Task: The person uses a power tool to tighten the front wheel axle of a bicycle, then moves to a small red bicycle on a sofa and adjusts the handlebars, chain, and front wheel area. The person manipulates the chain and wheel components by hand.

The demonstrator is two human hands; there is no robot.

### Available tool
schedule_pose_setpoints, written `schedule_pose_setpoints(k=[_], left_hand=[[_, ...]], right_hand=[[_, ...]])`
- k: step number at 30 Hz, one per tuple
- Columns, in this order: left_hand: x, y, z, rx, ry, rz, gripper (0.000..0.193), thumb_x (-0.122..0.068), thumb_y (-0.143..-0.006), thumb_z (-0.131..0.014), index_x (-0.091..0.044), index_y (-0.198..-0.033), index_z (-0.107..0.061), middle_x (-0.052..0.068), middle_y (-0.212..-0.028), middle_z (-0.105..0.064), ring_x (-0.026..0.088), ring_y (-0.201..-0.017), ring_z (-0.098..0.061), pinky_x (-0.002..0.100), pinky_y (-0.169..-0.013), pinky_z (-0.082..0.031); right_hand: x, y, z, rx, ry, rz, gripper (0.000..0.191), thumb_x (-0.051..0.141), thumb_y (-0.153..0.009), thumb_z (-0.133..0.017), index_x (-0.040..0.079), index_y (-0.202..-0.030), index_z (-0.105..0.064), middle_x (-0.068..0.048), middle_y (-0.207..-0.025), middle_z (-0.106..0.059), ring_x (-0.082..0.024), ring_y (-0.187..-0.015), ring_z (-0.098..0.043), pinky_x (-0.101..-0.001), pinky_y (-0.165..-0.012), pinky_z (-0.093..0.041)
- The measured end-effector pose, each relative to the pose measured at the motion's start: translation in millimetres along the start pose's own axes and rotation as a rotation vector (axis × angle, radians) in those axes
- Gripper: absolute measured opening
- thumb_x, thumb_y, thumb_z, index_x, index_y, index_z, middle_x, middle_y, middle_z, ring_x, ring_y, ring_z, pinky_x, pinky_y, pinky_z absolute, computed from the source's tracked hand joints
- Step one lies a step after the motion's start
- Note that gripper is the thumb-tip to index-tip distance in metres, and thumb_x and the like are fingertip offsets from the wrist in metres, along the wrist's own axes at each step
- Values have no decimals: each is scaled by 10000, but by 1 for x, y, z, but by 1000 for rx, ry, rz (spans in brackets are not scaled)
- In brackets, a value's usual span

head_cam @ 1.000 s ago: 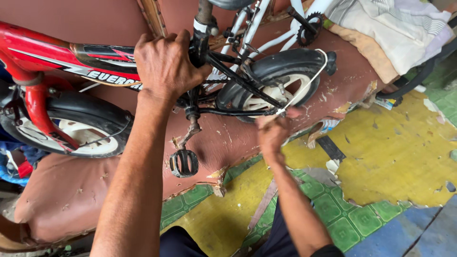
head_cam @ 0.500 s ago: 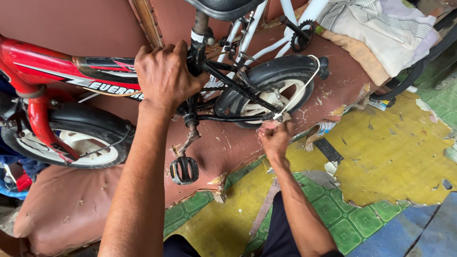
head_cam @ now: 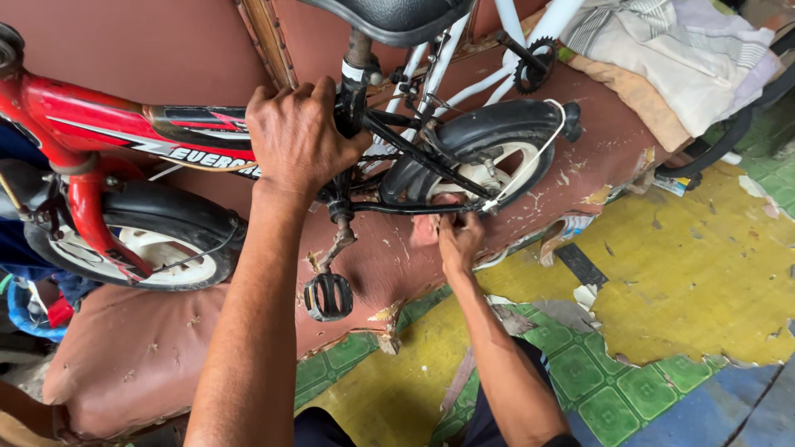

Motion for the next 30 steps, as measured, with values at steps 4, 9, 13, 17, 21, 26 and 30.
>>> schedule_pose_setpoints(k=[4,9,13,17,21,26,30], left_hand=[[-2,1,2,3,-16,0,465,-493,-673,-804,-82,-853,-682,90,-743,-711,282,-659,-693,415,-742,-480],[-3,2,6,97,20,20,465,-512,-704,-805,-90,-863,-693,123,-751,-720,311,-659,-698,427,-709,-489],[-6,2,23,115,24,4,548,-582,-673,-830,-82,-850,-695,132,-732,-719,321,-631,-695,442,-701,-497],[1,2,32,169,6,37,649,-691,-667,-840,-85,-846,-692,132,-685,-707,342,-625,-685,443,-704,-497],[5,5,28,190,1,38,617,-656,-656,-842,-87,-842,-691,128,-646,-698,334,-596,-679,445,-706,-497],[3,0,14,140,-14,11,618,-645,-660,-845,-79,-861,-696,146,-664,-698,326,-593,-680,441,-684,-494],[-4,-3,5,91,12,7,448,-477,-674,-805,-91,-876,-702,134,-722,-715,315,-634,-687,425,-721,-503]], right_hand=[[-17,-9,0,20,-126,-48,109,44,-934,-714,-36,-866,-744,-53,-755,-696,-102,-646,-588,-318,-565,-450],[-33,-16,5,-57,-181,-110,92,55,-852,-778,-31,-850,-747,8,-748,-693,-86,-664,-593,-297,-588,-472],[-30,-21,-3,-67,-184,-52,152,104,-838,-834,-36,-852,-774,-30,-745,-715,-113,-653,-606,-299,-582,-473],[7,-28,22,-173,1,237,184,49,-768,-789,-32,-931,-758,-46,-846,-754,-180,-735,-711,-324,-692,-585],[53,-31,53,45,471,641,249,21,-720,-773,-73,-940,-703,-165,-892,-693,-306,-735,-695,-398,-669,-588],[49,-17,61,51,464,580,130,-25,-849,-678,-12,-977,-702,-195,-1001,-674,-255,-820,-679,-391,-662,-580],[22,17,28,58,333,355,53,36,-944,-704,87,-940,-717,-89,-963,-701,-163,-756,-677,-336,-596,-581]])
Point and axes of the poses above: each hand's wrist, its own y-axis away from the middle knuckle, its own z-axis out of the back of the hand, x = y × z, the point moved 8 cm from there along -y, towards the middle knuckle
